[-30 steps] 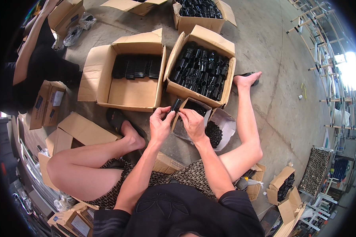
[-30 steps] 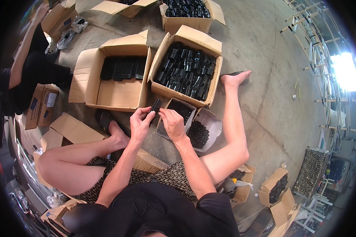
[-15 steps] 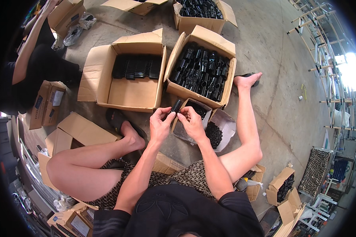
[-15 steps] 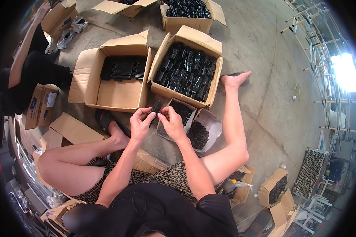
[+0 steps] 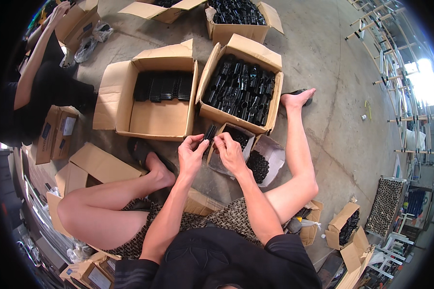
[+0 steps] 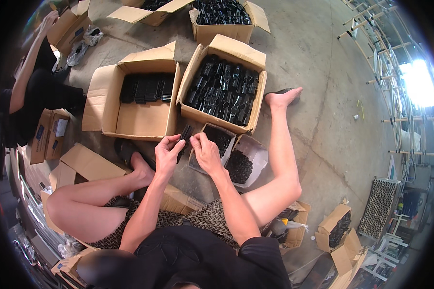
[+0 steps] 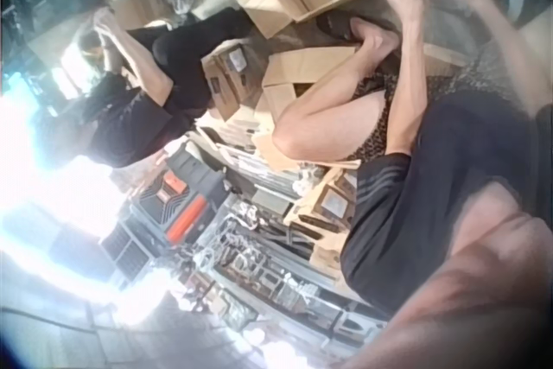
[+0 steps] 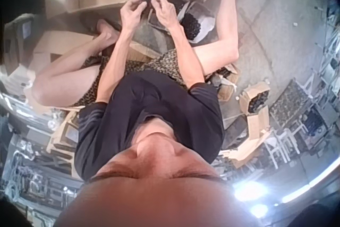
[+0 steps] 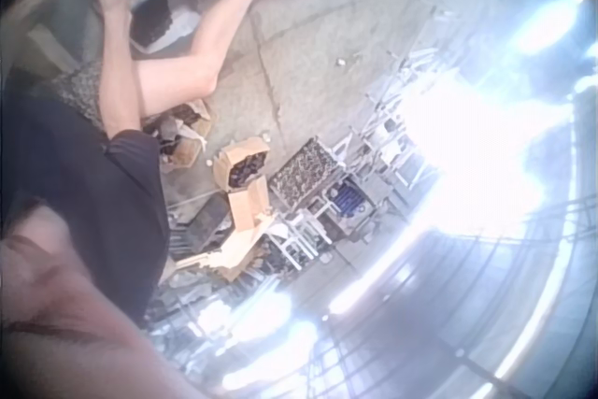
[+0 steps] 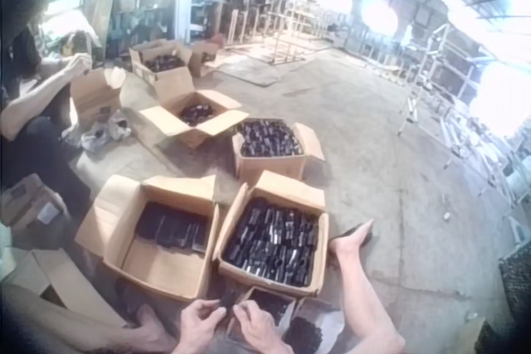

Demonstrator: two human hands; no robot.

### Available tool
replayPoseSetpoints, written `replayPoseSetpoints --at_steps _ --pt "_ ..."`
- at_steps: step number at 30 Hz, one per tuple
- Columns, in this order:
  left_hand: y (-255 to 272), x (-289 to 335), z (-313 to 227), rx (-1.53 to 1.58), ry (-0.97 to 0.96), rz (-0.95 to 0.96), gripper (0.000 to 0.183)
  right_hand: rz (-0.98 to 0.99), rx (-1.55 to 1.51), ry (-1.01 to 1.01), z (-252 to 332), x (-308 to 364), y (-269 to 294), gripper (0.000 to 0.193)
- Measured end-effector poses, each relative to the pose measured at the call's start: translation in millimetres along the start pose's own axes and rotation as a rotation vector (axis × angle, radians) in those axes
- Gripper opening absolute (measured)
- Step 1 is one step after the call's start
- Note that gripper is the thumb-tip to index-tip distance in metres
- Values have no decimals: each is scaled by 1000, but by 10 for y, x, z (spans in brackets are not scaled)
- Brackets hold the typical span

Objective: The person sorts small black plastic parts by hand, taking them from one box and placing them into another while sitting on the floor surrounded by several cardboard boxes.

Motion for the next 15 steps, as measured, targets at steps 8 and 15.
replayPoseSetpoints --at_steps 8,15 --pt "-10 -16 36 17 29 34 28 30 -17 -89 -167 45 -41 39" --pt "-83 39 -34 -94 -55 6 33 69 -774 -460 -194 128 -167 51"
Point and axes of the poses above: each hand's wrist, its own x-axis away from the middle knuckle, its own y-axis out of the back of the hand, z = x × y, the point moved 4 cm from there along -x, towards the middle knuckle, and after that the axes turned 12 degrees about y, right-handed, at the moved point
